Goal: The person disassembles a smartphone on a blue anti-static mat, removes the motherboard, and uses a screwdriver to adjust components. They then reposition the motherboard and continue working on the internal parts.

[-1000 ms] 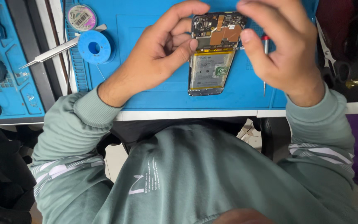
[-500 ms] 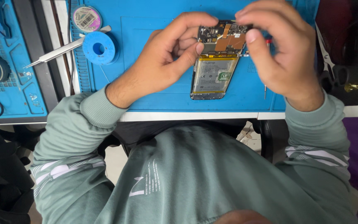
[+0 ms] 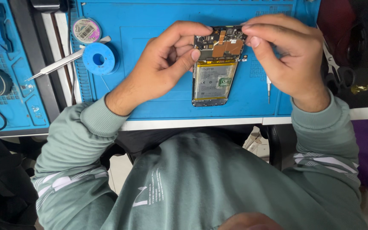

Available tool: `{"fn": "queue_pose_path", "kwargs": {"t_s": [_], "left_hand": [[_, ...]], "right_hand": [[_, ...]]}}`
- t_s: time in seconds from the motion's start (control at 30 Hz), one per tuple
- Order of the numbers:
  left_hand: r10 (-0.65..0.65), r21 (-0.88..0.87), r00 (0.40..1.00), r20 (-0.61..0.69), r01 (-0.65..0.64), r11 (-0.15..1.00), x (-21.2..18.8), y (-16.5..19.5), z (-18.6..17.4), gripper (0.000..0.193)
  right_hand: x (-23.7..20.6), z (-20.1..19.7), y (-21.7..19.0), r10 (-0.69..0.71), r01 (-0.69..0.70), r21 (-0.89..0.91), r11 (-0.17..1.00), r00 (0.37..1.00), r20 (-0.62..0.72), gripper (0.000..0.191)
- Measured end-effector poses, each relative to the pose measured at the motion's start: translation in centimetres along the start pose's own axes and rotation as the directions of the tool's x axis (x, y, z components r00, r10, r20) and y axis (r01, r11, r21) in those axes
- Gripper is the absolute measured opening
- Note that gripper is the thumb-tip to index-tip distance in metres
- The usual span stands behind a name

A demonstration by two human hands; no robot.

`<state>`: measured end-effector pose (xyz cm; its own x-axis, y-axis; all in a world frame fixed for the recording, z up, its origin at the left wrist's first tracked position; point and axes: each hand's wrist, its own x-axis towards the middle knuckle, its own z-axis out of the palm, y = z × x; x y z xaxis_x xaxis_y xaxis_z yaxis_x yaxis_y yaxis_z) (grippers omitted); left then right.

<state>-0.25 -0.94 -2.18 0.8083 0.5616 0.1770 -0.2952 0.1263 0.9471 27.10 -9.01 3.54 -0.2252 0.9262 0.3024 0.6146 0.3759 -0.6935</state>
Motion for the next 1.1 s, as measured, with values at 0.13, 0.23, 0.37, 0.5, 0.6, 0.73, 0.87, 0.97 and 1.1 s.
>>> {"fn": "queue_pose_path", "kwargs": {"t_s": [0.13,0.23,0.37,0.5,0.6,0.73,0.87,0.97,1.1], "left_hand": [[-0.011,0.0,1.0,-0.009,0.011,1.0,0.1,0.2,0.2,0.025],[-0.011,-0.019,1.0,-0.018,0.011,1.0,0.1,0.1,0.4,0.029],[-0.059,-0.076,0.998,-0.032,0.056,0.996,0.2,-0.3,0.2,0.031],[-0.065,-0.092,0.998,-0.008,0.064,0.994,0.2,-0.4,-0.1,0.028],[-0.089,-0.081,0.996,0.001,0.088,0.993,0.3,-0.4,-0.1,0.027],[-0.086,-0.03,0.996,-0.026,0.085,0.996,0.4,-0.4,0.2,0.025],[-0.047,-0.049,0.998,-0.029,0.045,0.998,0.5,-0.5,0.4,0.025],[-0.024,-0.012,1.0,-0.02,0.024,1.0,0.5,-0.5,0.4,0.026],[-0.028,0.046,1.0,-0.014,0.029,0.999,0.5,-0.4,0.5,0.03]], "right_hand": [[-0.1,-0.1,0.4,0.016,-0.016,0.111,0.994,1.0,-0.007,0.014],[-0.5,0.1,0.8,0.095,-0.091,0.209,0.974,0.995,-0.007,0.013],[-0.6,0.6,1.1,0.161,-0.149,0.325,0.934,0.987,-0.011,0.013],[-0.5,0.9,1.0,0.308,-0.292,0.311,0.905,0.951,-0.002,0.012],[-0.5,0.9,1.0,0.332,-0.297,0.499,0.814,0.943,0.018,0.014],[-0.8,0.9,1.3,0.302,-0.276,0.54,0.795,0.952,0.041,0.013],[-1.2,1.1,1.5,0.299,-0.267,0.552,0.79,0.954,0.034,0.014],[-1.4,1.3,1.7,0.346,-0.303,0.593,0.746,0.937,0.045,0.02],[-1.5,1.7,2.0,0.349,-0.3,0.58,0.757,0.937,0.03,0.025]]}}
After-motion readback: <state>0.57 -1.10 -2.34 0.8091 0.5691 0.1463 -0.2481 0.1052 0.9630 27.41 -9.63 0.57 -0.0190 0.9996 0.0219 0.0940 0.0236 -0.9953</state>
